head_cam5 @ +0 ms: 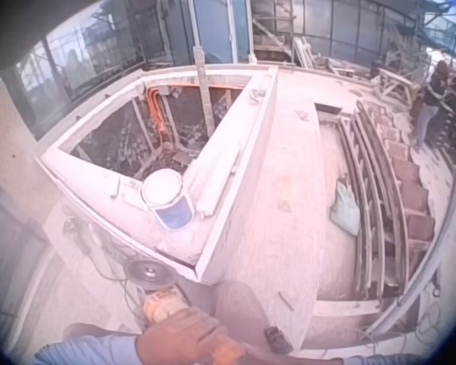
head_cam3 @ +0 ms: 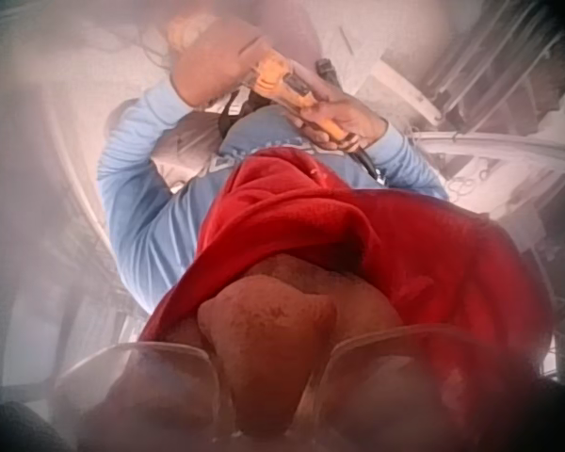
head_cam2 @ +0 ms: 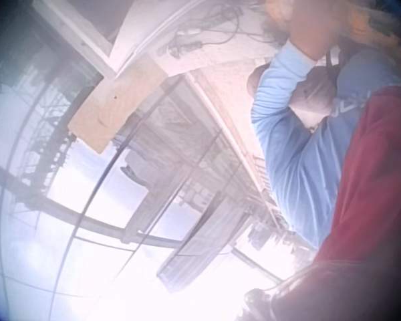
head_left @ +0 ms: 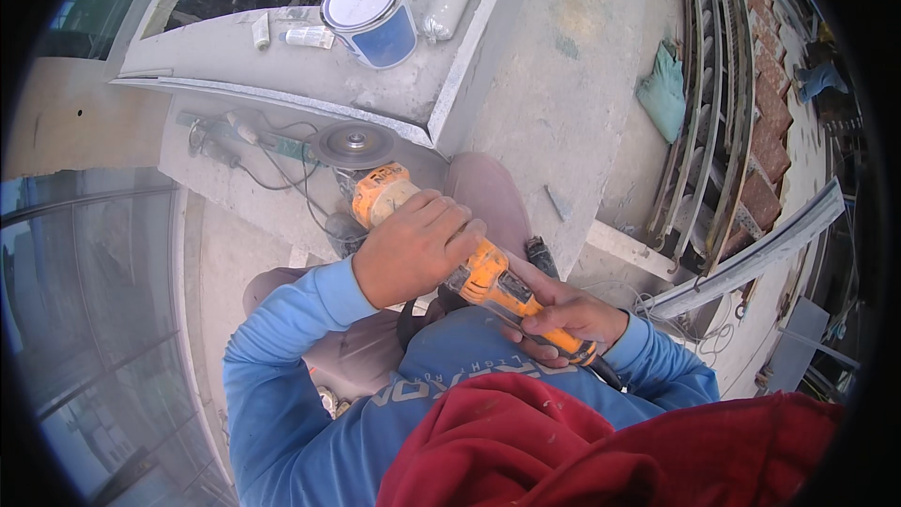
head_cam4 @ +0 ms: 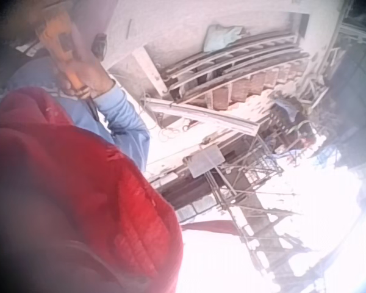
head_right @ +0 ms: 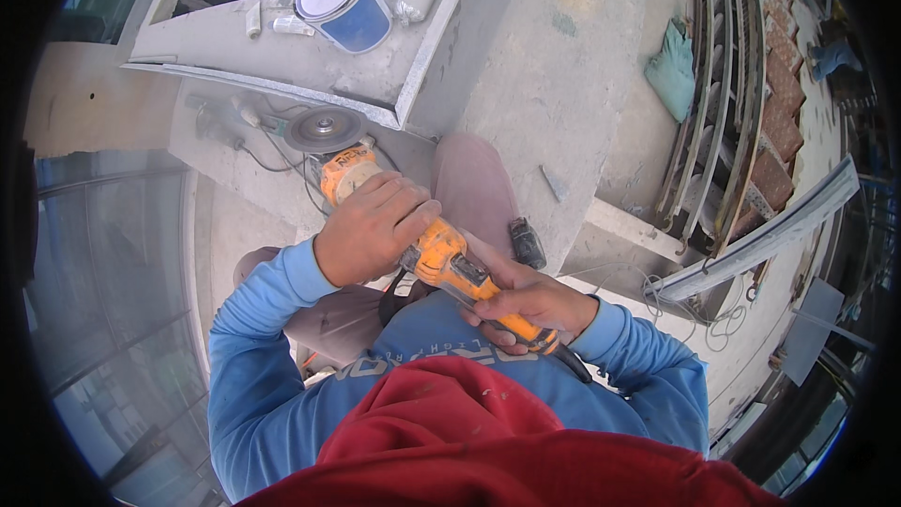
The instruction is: The person uses an angle grinder to smooth a concrete ledge on a balcony. They hold the tool with both hands and move it along the edge, generating dust. The person briefly repositions the tool and continues grinding the same area.
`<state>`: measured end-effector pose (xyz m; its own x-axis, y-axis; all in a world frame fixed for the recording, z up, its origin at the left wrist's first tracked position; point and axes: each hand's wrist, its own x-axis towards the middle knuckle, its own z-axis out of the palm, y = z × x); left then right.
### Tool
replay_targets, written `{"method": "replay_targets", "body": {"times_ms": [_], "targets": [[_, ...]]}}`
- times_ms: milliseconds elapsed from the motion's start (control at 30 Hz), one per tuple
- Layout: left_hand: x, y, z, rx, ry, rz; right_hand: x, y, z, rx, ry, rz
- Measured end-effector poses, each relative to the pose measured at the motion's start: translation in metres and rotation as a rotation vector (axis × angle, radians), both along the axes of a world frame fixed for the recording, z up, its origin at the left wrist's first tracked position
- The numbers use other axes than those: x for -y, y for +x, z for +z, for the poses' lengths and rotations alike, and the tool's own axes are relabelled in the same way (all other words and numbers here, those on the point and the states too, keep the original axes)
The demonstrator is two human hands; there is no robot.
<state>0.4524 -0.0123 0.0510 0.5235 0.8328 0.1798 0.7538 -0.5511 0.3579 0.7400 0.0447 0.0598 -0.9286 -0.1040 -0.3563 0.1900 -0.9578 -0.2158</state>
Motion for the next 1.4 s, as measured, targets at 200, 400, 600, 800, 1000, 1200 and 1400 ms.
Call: {"method": "replay_targets", "body": {"times_ms": [200,400,600,800,1000,1200,1400], "targets": [[-0.002,-0.012,-0.006,-0.025,-0.023,0.018,-0.005,-0.011,-0.01,-0.006,0.05,0.024],[-0.01,-0.022,-0.001,-0.043,0.009,0.033,-0.008,-0.025,-0.024,-0.057,0.053,0.011],[-0.011,-0.028,-0.002,-0.049,-0.025,0.023,-0.005,-0.027,-0.028,-0.06,0.014,-0.026],[-0.011,-0.025,-0.005,-0.047,-0.042,0.017,-0.003,-0.026,-0.028,-0.026,0.065,-0.017],[-0.008,-0.017,-0.003,-0.05,-0.023,0.008,-0.001,-0.018,-0.024,-0.023,0.092,-0.013],[-0.005,-0.006,0.0,-0.04,-0.006,-0.006,0.003,-0.008,-0.015,0.003,0.08,-0.029],[-0.001,-0.002,-0.002,-0.009,-0.024,0.0,0.005,-0.002,-0.018,-0.011,0.109,-0.006]]}}
